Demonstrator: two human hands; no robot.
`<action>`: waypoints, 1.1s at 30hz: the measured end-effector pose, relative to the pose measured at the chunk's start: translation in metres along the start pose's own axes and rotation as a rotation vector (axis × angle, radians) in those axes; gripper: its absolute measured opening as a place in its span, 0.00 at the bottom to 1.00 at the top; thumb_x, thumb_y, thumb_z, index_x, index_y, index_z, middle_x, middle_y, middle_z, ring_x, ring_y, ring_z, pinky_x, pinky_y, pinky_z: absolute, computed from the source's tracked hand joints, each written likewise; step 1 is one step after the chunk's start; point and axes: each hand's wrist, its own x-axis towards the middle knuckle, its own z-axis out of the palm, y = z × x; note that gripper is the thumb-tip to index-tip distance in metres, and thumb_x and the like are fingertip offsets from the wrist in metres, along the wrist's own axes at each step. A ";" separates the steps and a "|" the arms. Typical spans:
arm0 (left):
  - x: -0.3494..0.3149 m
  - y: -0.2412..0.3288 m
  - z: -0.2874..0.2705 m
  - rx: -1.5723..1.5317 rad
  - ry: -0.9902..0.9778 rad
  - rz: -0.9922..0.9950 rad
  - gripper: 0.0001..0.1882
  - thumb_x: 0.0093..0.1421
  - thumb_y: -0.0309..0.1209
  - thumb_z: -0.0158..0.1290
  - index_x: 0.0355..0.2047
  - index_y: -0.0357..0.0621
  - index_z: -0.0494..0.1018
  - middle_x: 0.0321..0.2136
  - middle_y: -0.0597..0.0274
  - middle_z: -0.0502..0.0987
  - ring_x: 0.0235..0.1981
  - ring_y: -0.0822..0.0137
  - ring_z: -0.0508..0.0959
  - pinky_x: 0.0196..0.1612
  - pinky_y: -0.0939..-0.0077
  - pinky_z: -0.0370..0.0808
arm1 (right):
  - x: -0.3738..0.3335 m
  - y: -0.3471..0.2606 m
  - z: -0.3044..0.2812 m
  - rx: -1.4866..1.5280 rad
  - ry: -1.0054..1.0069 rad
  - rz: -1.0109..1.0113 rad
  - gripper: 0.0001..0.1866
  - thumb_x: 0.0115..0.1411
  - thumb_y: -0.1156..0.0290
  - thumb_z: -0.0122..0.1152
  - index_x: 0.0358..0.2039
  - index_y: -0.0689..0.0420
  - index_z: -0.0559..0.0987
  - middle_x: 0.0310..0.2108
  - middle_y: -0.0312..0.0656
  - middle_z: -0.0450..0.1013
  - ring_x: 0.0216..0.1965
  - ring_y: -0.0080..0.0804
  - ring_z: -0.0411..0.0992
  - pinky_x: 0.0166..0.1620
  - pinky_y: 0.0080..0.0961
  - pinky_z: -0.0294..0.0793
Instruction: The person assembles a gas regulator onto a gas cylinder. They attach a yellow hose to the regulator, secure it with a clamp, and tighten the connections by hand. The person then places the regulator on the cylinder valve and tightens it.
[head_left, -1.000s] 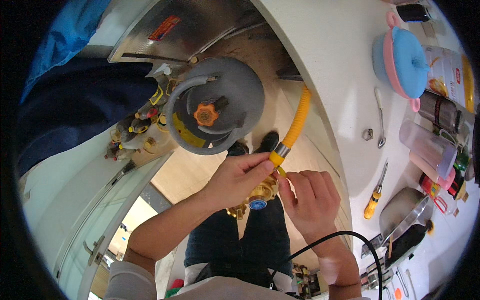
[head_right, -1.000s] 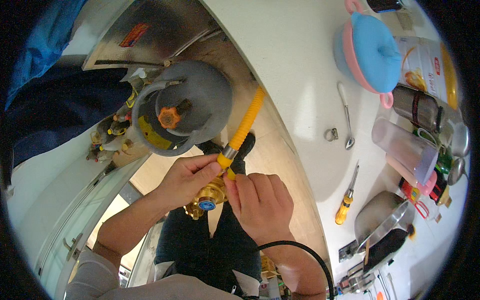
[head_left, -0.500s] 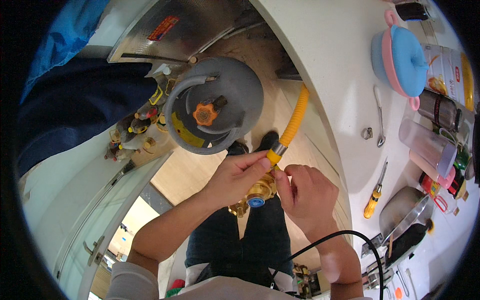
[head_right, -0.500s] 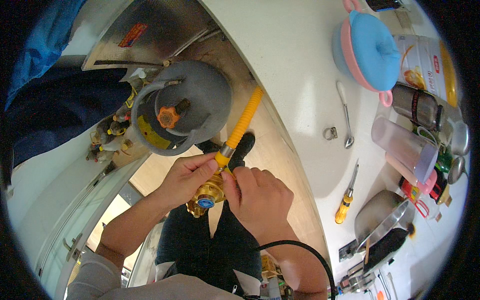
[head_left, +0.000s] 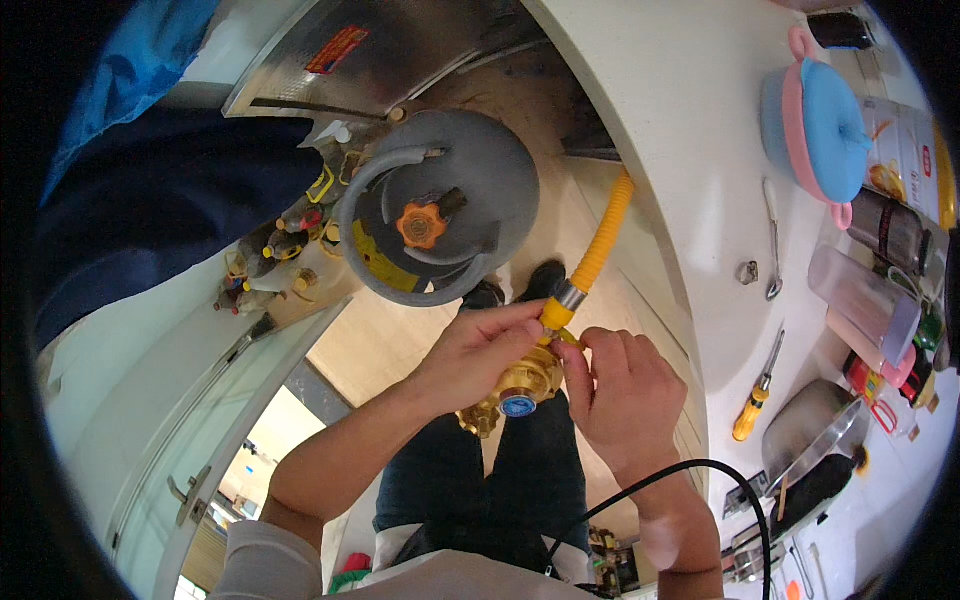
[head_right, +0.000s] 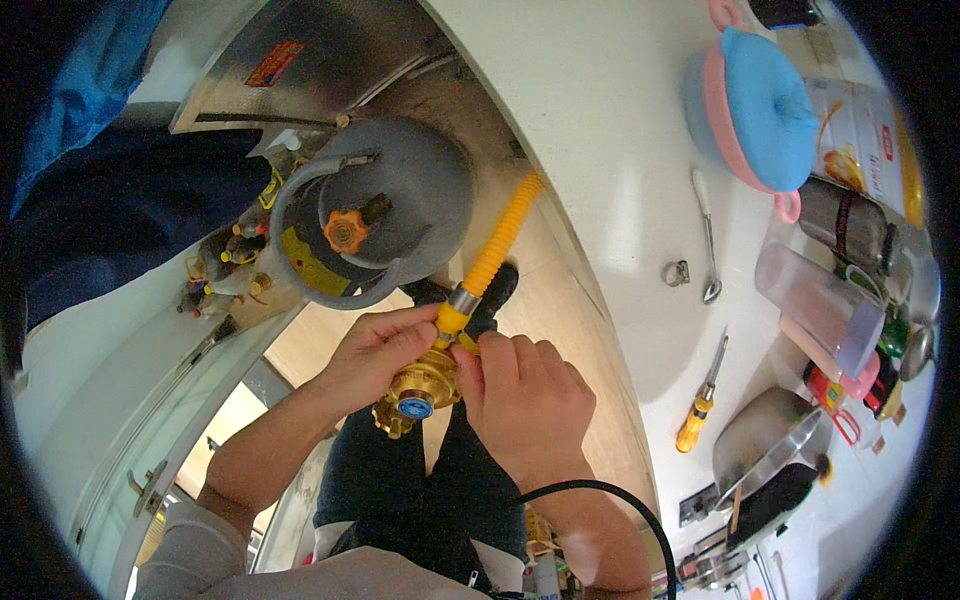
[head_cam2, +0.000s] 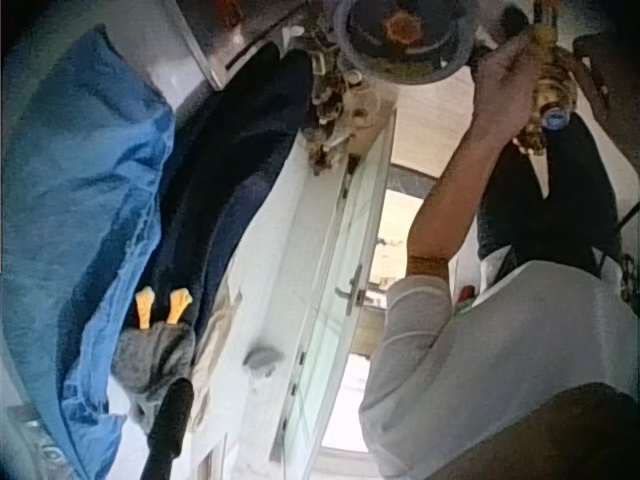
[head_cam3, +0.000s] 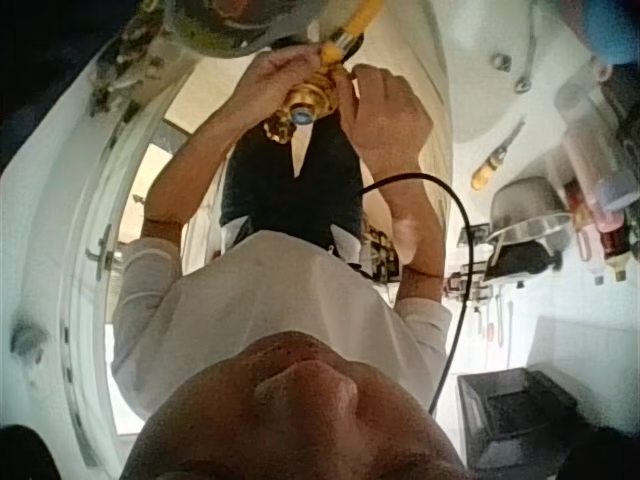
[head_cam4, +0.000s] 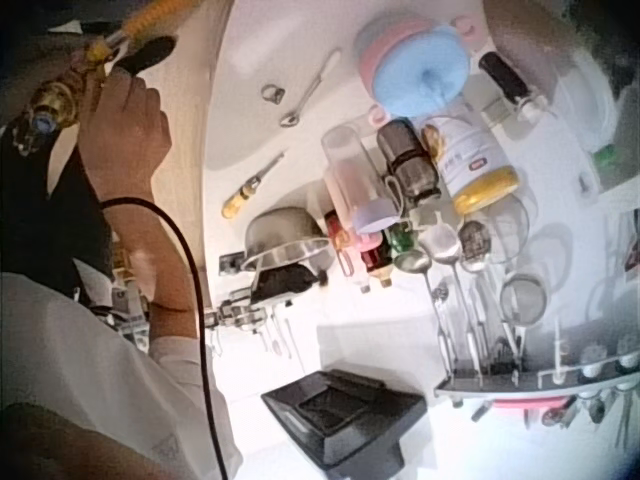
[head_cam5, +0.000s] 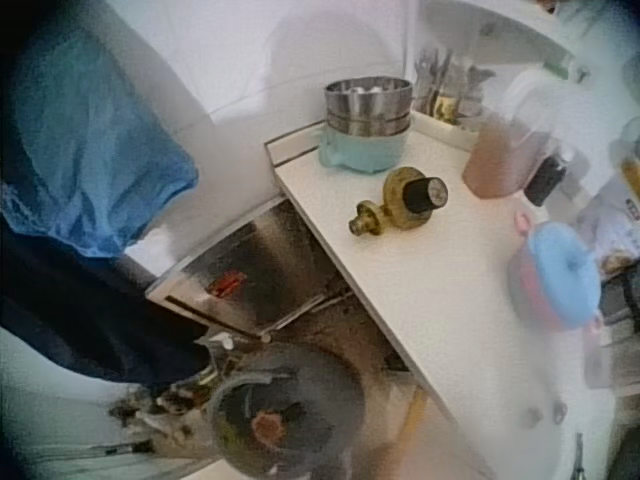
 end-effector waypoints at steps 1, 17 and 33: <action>0.002 -0.002 -0.003 0.034 -0.030 0.016 0.21 0.77 0.33 0.48 0.64 0.33 0.70 0.47 0.59 0.81 0.45 0.75 0.82 0.46 0.82 0.81 | -0.002 0.000 0.000 0.041 -0.002 0.036 0.11 0.64 0.60 0.70 0.31 0.51 0.78 0.19 0.37 0.74 0.19 0.34 0.74 0.24 0.29 0.71; 0.009 -0.012 -0.009 0.057 -0.053 0.050 0.21 0.76 0.33 0.49 0.64 0.33 0.71 0.48 0.58 0.81 0.48 0.75 0.81 0.50 0.81 0.80 | -0.001 0.000 0.001 -0.060 -0.084 -0.025 0.11 0.67 0.65 0.65 0.28 0.53 0.76 0.23 0.41 0.74 0.24 0.40 0.74 0.27 0.33 0.73; 0.012 -0.014 -0.008 0.161 -0.088 0.101 0.21 0.77 0.35 0.47 0.64 0.36 0.71 0.45 0.59 0.82 0.45 0.75 0.82 0.48 0.81 0.81 | -0.004 0.005 0.000 0.805 -0.381 0.676 0.19 0.74 0.56 0.55 0.31 0.57 0.78 0.18 0.39 0.66 0.18 0.24 0.64 0.22 0.25 0.63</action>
